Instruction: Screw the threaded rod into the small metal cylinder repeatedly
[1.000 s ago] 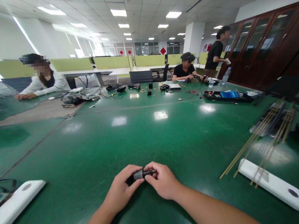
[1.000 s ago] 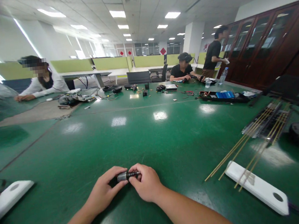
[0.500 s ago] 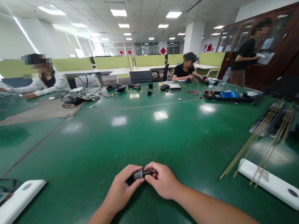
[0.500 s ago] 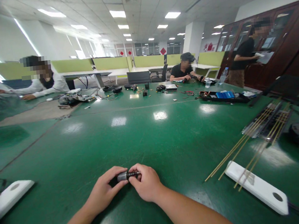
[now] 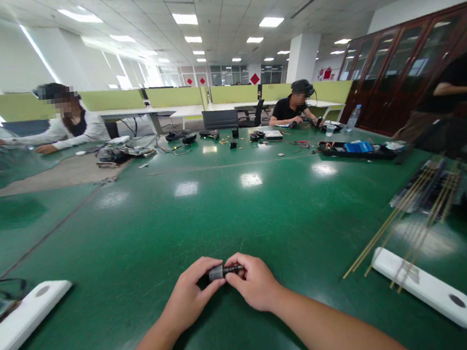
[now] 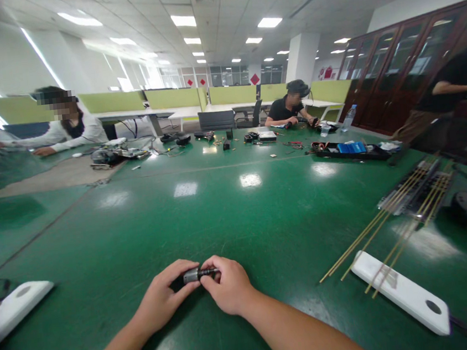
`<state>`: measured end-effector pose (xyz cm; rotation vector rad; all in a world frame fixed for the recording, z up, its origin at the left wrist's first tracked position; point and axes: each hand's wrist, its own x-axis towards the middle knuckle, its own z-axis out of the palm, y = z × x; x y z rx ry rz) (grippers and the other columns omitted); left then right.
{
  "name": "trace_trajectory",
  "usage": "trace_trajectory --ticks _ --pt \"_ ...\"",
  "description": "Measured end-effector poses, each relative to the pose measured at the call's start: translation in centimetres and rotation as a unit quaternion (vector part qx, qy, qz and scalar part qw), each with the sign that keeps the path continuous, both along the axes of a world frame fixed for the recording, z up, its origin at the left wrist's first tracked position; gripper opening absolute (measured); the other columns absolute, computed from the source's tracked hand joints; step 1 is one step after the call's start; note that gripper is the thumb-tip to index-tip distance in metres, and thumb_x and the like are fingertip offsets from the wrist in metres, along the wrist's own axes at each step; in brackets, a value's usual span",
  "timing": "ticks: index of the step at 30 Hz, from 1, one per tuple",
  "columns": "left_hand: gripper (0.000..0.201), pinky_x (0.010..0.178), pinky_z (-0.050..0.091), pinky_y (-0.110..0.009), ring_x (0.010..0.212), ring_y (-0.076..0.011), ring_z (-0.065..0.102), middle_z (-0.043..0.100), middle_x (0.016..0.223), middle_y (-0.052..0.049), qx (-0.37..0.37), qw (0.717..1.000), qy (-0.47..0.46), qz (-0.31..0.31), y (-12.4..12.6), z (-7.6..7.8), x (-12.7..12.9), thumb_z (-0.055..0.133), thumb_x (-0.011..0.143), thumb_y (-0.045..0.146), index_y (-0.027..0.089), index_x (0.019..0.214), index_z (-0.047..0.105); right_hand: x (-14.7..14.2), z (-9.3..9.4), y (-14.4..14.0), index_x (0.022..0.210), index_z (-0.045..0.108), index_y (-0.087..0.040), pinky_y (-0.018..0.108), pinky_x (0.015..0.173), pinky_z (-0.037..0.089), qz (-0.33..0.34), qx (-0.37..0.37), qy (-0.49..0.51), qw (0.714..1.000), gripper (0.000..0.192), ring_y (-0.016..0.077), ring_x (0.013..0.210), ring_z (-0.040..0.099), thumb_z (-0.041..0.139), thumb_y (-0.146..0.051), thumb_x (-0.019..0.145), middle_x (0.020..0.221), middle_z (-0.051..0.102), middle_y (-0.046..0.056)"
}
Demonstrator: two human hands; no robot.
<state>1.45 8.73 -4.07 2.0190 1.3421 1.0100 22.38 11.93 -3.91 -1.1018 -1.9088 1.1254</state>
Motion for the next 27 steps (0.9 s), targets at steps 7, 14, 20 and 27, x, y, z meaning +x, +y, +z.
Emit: trace_trajectory --ticks 7,14,20,27 --pt "0.028 0.093 0.050 -0.036 0.105 -0.0223 0.062 0.065 0.113 -0.007 0.001 1.000 -0.002 -0.002 0.01 0.05 -0.01 0.065 0.092 0.035 0.026 0.119 0.063 -0.03 -0.20 0.05 0.101 0.069 -0.023 0.024 0.061 0.039 -0.003 0.002 0.000 1.000 0.016 0.0132 0.065 0.054 0.065 -0.028 0.086 0.082 0.066 0.000" --pt "0.029 0.094 0.049 -0.035 0.105 -0.0214 0.061 0.064 0.113 -0.006 -0.006 1.000 -0.003 -0.004 -0.06 0.11 -0.03 0.065 0.092 0.034 0.027 0.120 0.062 0.01 -0.31 0.10 0.102 0.070 -0.023 0.024 0.062 0.040 0.002 0.000 -0.001 1.000 0.017 0.0142 0.068 0.057 0.065 -0.030 0.087 0.083 0.068 0.001" --pt "0.028 0.095 0.048 -0.034 0.106 -0.0208 0.060 0.064 0.115 -0.006 -0.008 1.000 -0.005 -0.007 -0.12 0.09 -0.03 0.065 0.093 0.033 0.027 0.121 0.061 0.10 -0.24 0.08 0.102 0.070 -0.023 0.025 0.062 0.040 0.002 0.003 -0.003 1.000 0.017 0.0143 0.068 0.057 0.065 -0.032 0.088 0.083 0.068 0.001" --pt "0.028 0.095 0.047 -0.033 0.106 -0.0197 0.060 0.064 0.114 -0.004 -0.009 1.000 -0.001 -0.010 -0.05 -0.14 -0.18 0.065 0.093 0.033 0.028 0.121 0.061 0.10 -0.18 0.08 0.100 0.071 -0.022 0.024 0.064 0.042 0.002 0.008 -0.012 1.000 0.017 0.0145 0.070 0.059 0.065 -0.033 0.088 0.084 0.069 0.001"
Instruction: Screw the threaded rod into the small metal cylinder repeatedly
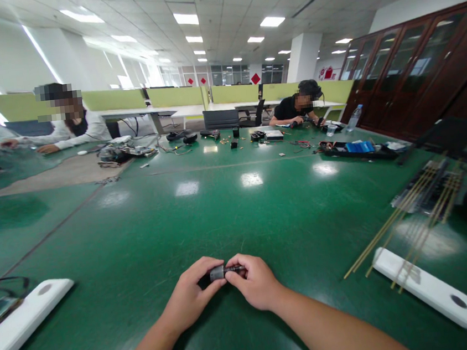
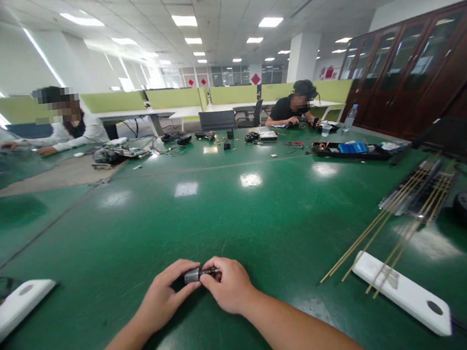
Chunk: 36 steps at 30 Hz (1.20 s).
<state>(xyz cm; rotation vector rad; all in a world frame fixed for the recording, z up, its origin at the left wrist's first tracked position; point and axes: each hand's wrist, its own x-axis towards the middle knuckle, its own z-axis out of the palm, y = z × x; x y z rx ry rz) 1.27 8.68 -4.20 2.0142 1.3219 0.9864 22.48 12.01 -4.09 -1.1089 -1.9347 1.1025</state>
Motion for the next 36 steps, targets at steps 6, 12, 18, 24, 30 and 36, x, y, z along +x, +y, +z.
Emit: trace_trajectory --ticks 6,12,18,24,30,36 --pt "0.029 0.095 0.047 -0.034 0.106 -0.0191 0.059 0.063 0.114 -0.003 0.001 1.000 0.003 0.000 -0.03 -0.25 0.04 0.066 0.093 0.033 0.029 0.121 0.060 -0.03 -0.21 0.04 0.098 0.071 -0.023 0.024 0.066 0.043 -0.003 0.004 -0.004 1.000 0.015 0.0146 0.072 0.060 0.064 -0.033 0.088 0.083 0.069 0.000" --pt "0.029 0.095 0.047 -0.033 0.106 -0.0188 0.060 0.063 0.114 -0.003 0.005 1.000 0.002 0.002 0.03 -0.32 0.03 0.065 0.093 0.033 0.030 0.121 0.060 -0.04 -0.19 0.11 0.098 0.071 -0.024 0.024 0.066 0.042 -0.002 0.005 -0.001 1.000 0.014 0.0147 0.073 0.061 0.063 -0.032 0.089 0.085 0.070 0.000" --pt "0.028 0.095 0.047 -0.033 0.106 -0.0188 0.060 0.064 0.114 -0.003 0.005 1.000 0.004 0.006 -0.06 -0.23 0.02 0.066 0.093 0.033 0.030 0.121 0.061 -0.02 -0.21 0.07 0.097 0.071 -0.024 0.024 0.065 0.041 0.002 0.002 0.000 1.000 0.014 0.0144 0.072 0.060 0.063 -0.031 0.089 0.084 0.069 0.000" --pt "0.029 0.095 0.048 -0.034 0.106 -0.0193 0.060 0.064 0.114 -0.004 0.010 1.000 0.005 0.008 0.04 -0.27 0.01 0.066 0.093 0.033 0.029 0.121 0.061 0.01 -0.12 0.11 0.096 0.071 -0.024 0.024 0.064 0.041 0.002 0.003 0.004 1.000 0.013 0.0143 0.072 0.060 0.062 -0.031 0.089 0.083 0.069 0.000" --pt "0.029 0.095 0.047 -0.034 0.106 -0.0190 0.060 0.064 0.115 -0.003 0.007 1.000 0.009 0.010 0.06 -0.34 -0.01 0.066 0.093 0.033 0.029 0.121 0.061 -0.03 -0.25 0.19 0.096 0.071 -0.023 0.024 0.063 0.040 -0.001 0.003 0.001 1.000 0.013 0.0143 0.070 0.059 0.062 -0.031 0.089 0.080 0.068 0.000" --pt "0.030 0.095 0.047 -0.033 0.107 -0.0186 0.060 0.063 0.115 -0.003 0.005 1.000 0.011 0.006 -0.05 -0.26 -0.12 0.066 0.093 0.034 0.030 0.122 0.061 -0.07 -0.32 0.16 0.095 0.070 -0.023 0.023 0.063 0.040 -0.002 0.000 0.001 1.000 0.013 0.0139 0.070 0.059 0.063 -0.031 0.089 0.080 0.068 -0.001"
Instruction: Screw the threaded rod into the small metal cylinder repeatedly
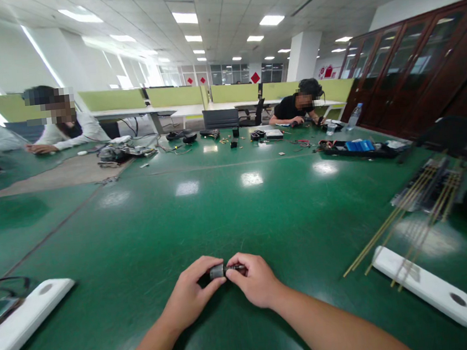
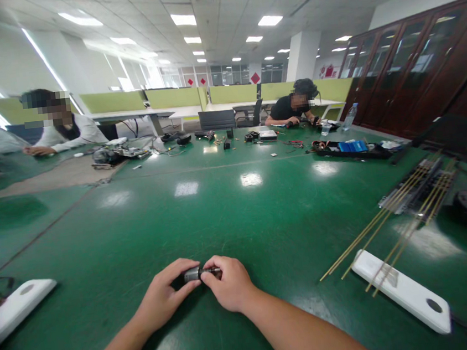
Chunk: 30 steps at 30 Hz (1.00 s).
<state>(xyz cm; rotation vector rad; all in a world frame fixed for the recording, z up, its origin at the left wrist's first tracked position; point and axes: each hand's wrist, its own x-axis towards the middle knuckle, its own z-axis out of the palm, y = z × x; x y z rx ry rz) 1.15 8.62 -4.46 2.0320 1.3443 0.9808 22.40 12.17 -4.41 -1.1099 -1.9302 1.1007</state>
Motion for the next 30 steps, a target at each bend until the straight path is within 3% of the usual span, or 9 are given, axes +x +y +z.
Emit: trace_trajectory --ticks 13,30 --pt "0.030 0.093 0.050 -0.036 0.105 -0.0217 0.061 0.064 0.113 -0.007 0.005 1.000 -0.002 0.005 0.03 0.14 0.05 0.065 0.093 0.036 0.025 0.120 0.062 0.06 0.15 -0.02 0.096 0.070 -0.023 0.023 0.062 0.039 -0.001 -0.004 0.003 1.000 0.014 0.0134 0.068 0.058 0.062 -0.032 0.089 0.078 0.067 -0.001" --pt "0.028 0.093 0.048 -0.034 0.104 -0.0194 0.060 0.064 0.113 -0.005 0.004 1.000 0.004 0.007 -0.07 0.09 -0.33 0.064 0.094 0.033 0.028 0.121 0.061 0.04 0.01 0.01 0.097 0.070 -0.021 0.023 0.063 0.040 -0.004 -0.006 0.003 1.000 0.016 0.0140 0.069 0.057 0.061 -0.033 0.090 0.078 0.067 0.000"
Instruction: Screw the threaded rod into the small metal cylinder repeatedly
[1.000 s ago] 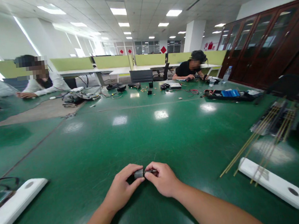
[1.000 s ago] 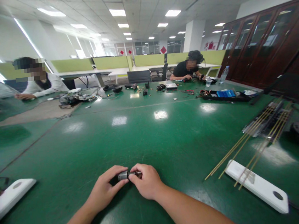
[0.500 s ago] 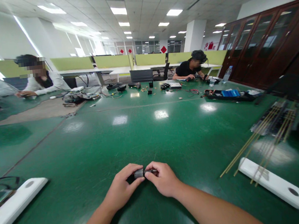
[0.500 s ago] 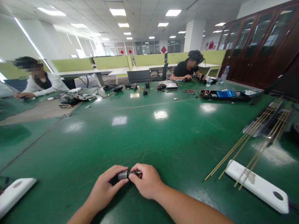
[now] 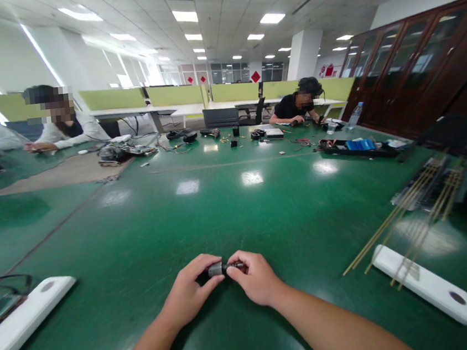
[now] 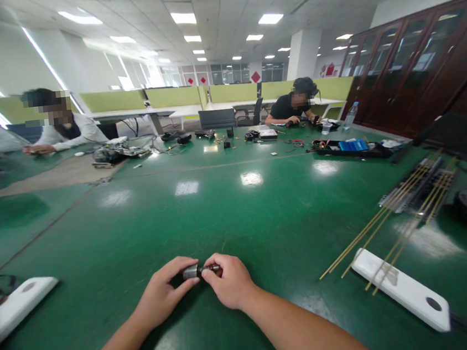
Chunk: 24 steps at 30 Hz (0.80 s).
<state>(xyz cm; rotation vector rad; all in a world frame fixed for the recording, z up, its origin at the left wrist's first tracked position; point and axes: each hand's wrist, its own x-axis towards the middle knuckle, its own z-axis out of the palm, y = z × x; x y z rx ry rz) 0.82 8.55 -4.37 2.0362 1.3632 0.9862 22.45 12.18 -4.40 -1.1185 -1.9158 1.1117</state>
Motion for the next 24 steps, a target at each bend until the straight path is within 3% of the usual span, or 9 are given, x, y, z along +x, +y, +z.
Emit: trace_trajectory --ticks 24 --pt "0.030 0.095 0.050 -0.036 0.106 -0.0215 0.061 0.064 0.115 -0.007 0.022 1.000 0.002 0.010 0.02 0.18 -0.17 0.065 0.093 0.033 0.026 0.121 0.062 0.04 0.43 -0.03 0.095 0.070 -0.021 0.023 0.061 0.039 0.005 -0.007 0.004 1.000 0.016 0.0134 0.066 0.055 0.061 -0.032 0.090 0.075 0.065 0.000"
